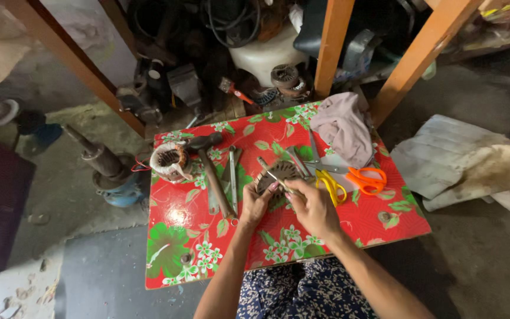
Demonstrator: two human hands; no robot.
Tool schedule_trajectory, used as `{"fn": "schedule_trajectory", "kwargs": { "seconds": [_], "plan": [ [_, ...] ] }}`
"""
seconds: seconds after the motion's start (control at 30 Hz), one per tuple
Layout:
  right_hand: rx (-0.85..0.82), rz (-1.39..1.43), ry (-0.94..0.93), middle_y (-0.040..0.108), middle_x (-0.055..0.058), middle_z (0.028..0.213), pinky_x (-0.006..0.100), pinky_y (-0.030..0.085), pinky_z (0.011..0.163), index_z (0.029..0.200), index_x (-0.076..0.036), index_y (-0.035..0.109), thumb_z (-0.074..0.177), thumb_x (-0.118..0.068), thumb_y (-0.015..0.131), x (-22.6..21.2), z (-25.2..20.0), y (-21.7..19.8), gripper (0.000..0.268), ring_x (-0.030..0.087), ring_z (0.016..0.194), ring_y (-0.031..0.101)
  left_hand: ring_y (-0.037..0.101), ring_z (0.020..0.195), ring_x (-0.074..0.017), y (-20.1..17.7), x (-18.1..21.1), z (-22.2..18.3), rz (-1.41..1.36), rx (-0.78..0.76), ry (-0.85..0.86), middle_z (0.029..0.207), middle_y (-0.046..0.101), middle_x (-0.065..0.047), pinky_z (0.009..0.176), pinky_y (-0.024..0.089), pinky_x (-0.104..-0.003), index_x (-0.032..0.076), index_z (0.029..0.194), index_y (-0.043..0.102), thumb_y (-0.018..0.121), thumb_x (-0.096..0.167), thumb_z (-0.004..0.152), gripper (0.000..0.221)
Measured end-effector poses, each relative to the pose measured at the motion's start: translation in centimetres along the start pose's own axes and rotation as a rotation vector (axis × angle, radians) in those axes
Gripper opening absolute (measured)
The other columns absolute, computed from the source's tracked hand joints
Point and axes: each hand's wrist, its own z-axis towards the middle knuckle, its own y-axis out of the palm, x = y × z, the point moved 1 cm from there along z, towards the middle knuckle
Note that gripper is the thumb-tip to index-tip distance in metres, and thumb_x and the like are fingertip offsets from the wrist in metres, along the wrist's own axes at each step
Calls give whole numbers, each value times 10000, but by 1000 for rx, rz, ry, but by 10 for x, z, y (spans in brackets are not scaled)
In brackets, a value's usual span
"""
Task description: The person uses a screwdriver and scissors to adjust and trim components of a motor stator on a workbench. They repeatedly insert the screwdriver into the stator slots, then use scissors to trim protruding material, rotating the stator as needed.
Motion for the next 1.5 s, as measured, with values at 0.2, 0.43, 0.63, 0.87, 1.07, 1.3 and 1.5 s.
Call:
{"fn": "schedule_trajectory", "kwargs": {
  "seconds": [0.2, 0.43, 0.63, 0.87, 1.07, 1.3, 1.5],
  "plan": [
    [44, -63, 336, 762, 133, 882, 411, 523, 582, 1229, -82, 671, 933, -98, 673, 14, -34, 0, 297, 313, 703, 695, 673, 851, -80, -4, -2, 6, -117, 4, 76, 985, 774, -52, 796, 569, -254, -77, 1102, 762, 736, 5, 972, 156],
    [94, -247, 221, 723, 125, 796, 417, 547, 600, 1147, -64, 629, 863, -99, 695, 58, -32, 7, 293, 270, 657, 711, 695, 836, -93, 7, 8, 26, -148, 112, 76, 998, 777, -52, 744, 600, -271, -30, 1151, 733, 728, -25, 898, 254],
    [-55, -607, 216, 677, 180, 968, 454, 533, 653, 1079, -42, 637, 930, -157, 711, 30, -14, 30, 202, 325, 805, 687, 668, 875, -83, 8, 2, 24, -70, 93, 148, 1036, 761, -68, 788, 583, -258, -86, 1159, 740, 757, -49, 931, 232],
    [200, -191, -143, 688, 141, 1052, 405, 543, 828, 1147, -15, 652, 937, -78, 663, -33, -17, -27, 220, 327, 947, 681, 681, 871, -81, 5, 0, 25, -50, 86, 125, 1036, 770, -53, 792, 580, -248, -54, 1174, 737, 734, -7, 928, 250],
    [167, -529, 89, 666, 205, 969, 519, 496, 811, 1022, 5, 651, 849, -135, 759, 38, 56, -4, 247, 402, 944, 628, 683, 852, -89, 13, 9, 20, -84, 114, 86, 1013, 773, -58, 773, 580, -269, -55, 1170, 736, 740, 7, 929, 249],
    [202, -334, -62, 675, 186, 1002, 462, 521, 838, 1054, -21, 674, 875, -49, 708, 20, 47, -6, 184, 367, 958, 651, 675, 888, -67, 8, 14, 25, -86, 86, 129, 1040, 773, -23, 828, 562, -237, -36, 1200, 720, 727, 3, 913, 289],
    [356, 218, -99, 689, 138, 1059, 341, 555, 862, 1169, -28, 648, 946, 70, 547, -63, 30, -31, 264, 260, 871, 667, 665, 874, -75, 3, 5, 26, -29, 106, 158, 1005, 772, -45, 820, 555, -240, -74, 1110, 758, 760, -35, 917, 197]
  ]
}}
